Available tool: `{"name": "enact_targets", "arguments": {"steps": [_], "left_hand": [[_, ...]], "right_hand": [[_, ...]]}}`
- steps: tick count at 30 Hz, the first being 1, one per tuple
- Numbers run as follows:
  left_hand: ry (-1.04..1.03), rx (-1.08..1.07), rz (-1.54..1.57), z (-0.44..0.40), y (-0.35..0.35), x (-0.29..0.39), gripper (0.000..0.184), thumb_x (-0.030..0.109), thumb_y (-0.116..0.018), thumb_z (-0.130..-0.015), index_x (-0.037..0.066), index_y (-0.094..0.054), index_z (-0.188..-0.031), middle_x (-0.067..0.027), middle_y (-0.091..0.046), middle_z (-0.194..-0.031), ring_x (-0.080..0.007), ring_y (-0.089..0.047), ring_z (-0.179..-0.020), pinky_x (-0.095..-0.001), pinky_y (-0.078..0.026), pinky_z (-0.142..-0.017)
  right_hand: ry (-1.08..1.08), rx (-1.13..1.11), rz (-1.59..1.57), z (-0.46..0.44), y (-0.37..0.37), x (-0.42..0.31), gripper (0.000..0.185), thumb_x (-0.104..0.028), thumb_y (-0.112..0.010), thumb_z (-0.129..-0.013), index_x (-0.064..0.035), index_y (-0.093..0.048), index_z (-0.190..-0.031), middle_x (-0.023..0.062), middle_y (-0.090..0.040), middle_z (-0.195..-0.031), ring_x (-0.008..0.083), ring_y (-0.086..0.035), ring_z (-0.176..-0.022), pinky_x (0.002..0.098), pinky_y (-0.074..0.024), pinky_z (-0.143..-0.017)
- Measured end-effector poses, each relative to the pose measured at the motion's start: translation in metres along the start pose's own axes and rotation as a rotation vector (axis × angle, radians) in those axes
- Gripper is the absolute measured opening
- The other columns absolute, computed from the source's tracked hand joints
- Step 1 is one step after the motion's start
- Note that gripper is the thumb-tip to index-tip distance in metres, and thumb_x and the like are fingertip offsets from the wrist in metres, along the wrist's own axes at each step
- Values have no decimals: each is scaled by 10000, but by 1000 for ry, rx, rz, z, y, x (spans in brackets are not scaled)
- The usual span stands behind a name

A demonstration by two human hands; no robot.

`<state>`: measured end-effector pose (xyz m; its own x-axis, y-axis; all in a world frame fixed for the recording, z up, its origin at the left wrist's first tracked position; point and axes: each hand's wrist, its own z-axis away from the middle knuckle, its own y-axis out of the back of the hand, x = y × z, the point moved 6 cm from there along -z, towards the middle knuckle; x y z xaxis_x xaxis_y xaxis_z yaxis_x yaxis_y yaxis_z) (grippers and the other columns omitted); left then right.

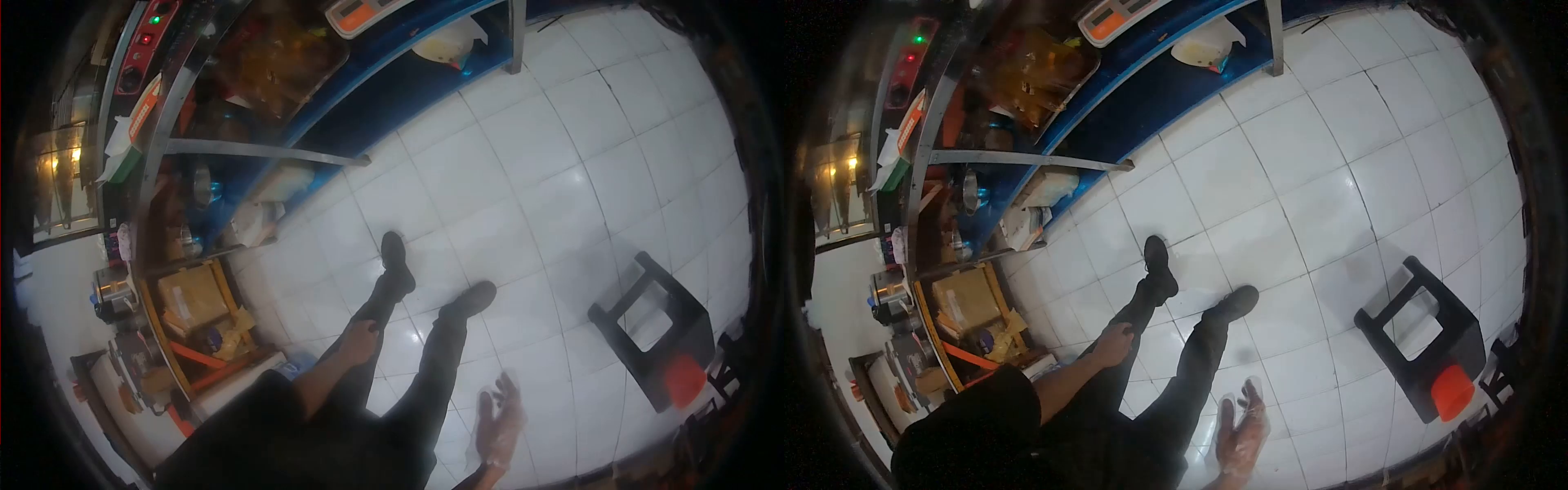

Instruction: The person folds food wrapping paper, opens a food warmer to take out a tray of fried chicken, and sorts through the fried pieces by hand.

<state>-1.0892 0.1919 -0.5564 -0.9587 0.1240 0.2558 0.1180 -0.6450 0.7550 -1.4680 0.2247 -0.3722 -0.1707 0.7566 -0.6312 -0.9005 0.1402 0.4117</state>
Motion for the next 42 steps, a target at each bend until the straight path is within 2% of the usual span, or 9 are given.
{"name": "enact_targets", "arguments": {"steps": [16,19,21,25,27,34,37,39,42], "left_hand": [[61,64,376,5,-27,-35,322,193,-526,-908,-9,-576,-1154,-149,-649,-789,-242,-640,-691,-380,-516,-672],[-418,279,-134,12,-2,-9,321,181,-508,-908,-2,-570,-1164,-123,-645,-769,-232,-642,-714,-405,-501,-757],[-36,-224,135,7,-20,-26,303,184,-512,-897,8,-583,-1133,-134,-651,-846,-256,-643,-790,-446,-441,-901],[8,-51,207,14,-6,-30,282,191,-510,-899,2,-593,-1092,-148,-647,-881,-261,-643,-803,-438,-444,-907],[-229,236,-6,16,7,-24,258,201,-500,-925,-2,-599,-1051,-150,-645,-814,-255,-644,-739,-396,-506,-762],[273,-45,627,10,20,-42,228,208,-505,-944,-6,-583,-936,-173,-613,-843,-264,-624,-685,-378,-495,-631],[276,6,724,11,19,-49,237,208,-513,-941,-15,-572,-889,-176,-601,-831,-279,-612,-658,-388,-487,-612],[327,-123,640,10,4,-55,151,114,-537,-821,80,-605,-952,-77,-586,-1033,-272,-535,-1049,-477,-435,-864],[77,-22,356,5,-2,-59,122,104,-509,-843,78,-600,-920,-90,-592,-980,-276,-551,-985,-466,-435,-821]], "right_hand": [[27,-133,164,-8,-13,-62,473,-101,-586,-864,34,-461,-1299,246,-590,-1183,335,-619,-995,401,-475,-890],[11,-163,222,-9,-25,-83,474,-100,-585,-862,33,-463,-1300,238,-591,-1184,327,-622,-988,399,-475,-891],[20,-179,230,-10,-35,-94,475,-97,-584,-861,33,-463,-1302,234,-591,-1185,322,-623,-985,397,-475,-891],[60,-206,210,-11,-61,-109,472,-92,-587,-860,32,-470,-1301,225,-583,-1208,312,-617,-998,389,-474,-894],[119,-221,215,-14,-74,-111,473,-91,-591,-859,31,-472,-1300,223,-578,-1218,309,-615,-1003,386,-476,-893],[109,-309,281,-14,-122,-156,470,-98,-604,-855,35,-482,-1289,227,-577,-1232,314,-621,-1012,386,-484,-878],[162,-332,300,-19,-137,-151,470,-100,-608,-855,38,-484,-1286,226,-586,-1220,320,-628,-996,386,-485,-874],[215,-340,312,-19,-146,-158,471,-100,-610,-854,39,-484,-1286,225,-590,-1215,322,-632,-988,385,-486,-872],[189,-355,341,-20,-158,-164,466,-90,-607,-853,37,-487,-1285,222,-587,-1219,320,-624,-1011,380,-487,-874]]}}
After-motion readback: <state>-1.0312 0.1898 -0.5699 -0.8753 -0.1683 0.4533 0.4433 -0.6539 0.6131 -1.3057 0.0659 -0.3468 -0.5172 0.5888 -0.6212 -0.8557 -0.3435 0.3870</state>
